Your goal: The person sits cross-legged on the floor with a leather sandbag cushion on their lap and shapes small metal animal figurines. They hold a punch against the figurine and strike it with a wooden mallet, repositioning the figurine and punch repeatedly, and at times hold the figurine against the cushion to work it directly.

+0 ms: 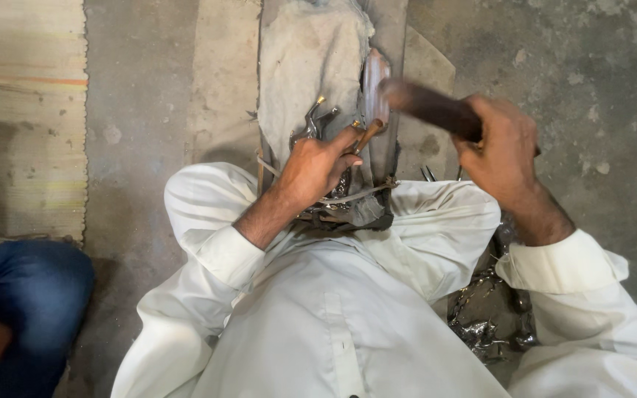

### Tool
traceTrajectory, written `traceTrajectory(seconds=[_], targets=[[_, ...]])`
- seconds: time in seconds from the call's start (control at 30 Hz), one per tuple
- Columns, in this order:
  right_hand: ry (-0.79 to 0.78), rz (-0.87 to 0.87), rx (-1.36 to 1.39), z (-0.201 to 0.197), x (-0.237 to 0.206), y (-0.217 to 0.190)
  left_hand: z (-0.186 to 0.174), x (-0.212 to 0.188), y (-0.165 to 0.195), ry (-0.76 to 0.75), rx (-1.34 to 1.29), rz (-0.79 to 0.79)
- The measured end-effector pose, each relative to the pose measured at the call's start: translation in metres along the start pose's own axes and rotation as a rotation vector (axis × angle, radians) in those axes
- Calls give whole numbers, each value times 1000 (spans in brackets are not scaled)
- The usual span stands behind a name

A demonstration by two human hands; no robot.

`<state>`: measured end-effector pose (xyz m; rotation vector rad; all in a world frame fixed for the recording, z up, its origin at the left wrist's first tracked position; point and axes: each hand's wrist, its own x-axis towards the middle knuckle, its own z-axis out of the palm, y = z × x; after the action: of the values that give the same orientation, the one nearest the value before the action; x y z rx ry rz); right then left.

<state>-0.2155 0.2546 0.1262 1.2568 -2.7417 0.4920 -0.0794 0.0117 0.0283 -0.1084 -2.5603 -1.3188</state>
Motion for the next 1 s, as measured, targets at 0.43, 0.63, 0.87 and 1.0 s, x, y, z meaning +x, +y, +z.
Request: traceTrajectory(seconds=[0.43,0.63,0.87,1.0], targets=[[22,194,208,6,-6,16,2,0,0,20,-9,-14],[41,199,242,7,-9,19,2,2,1,77,-30,76],[24,137,74,9,-10,24,3,3,-4,11,-4,44],[30,181,151,11,-12,28,2,2,-5,1,7,41]])
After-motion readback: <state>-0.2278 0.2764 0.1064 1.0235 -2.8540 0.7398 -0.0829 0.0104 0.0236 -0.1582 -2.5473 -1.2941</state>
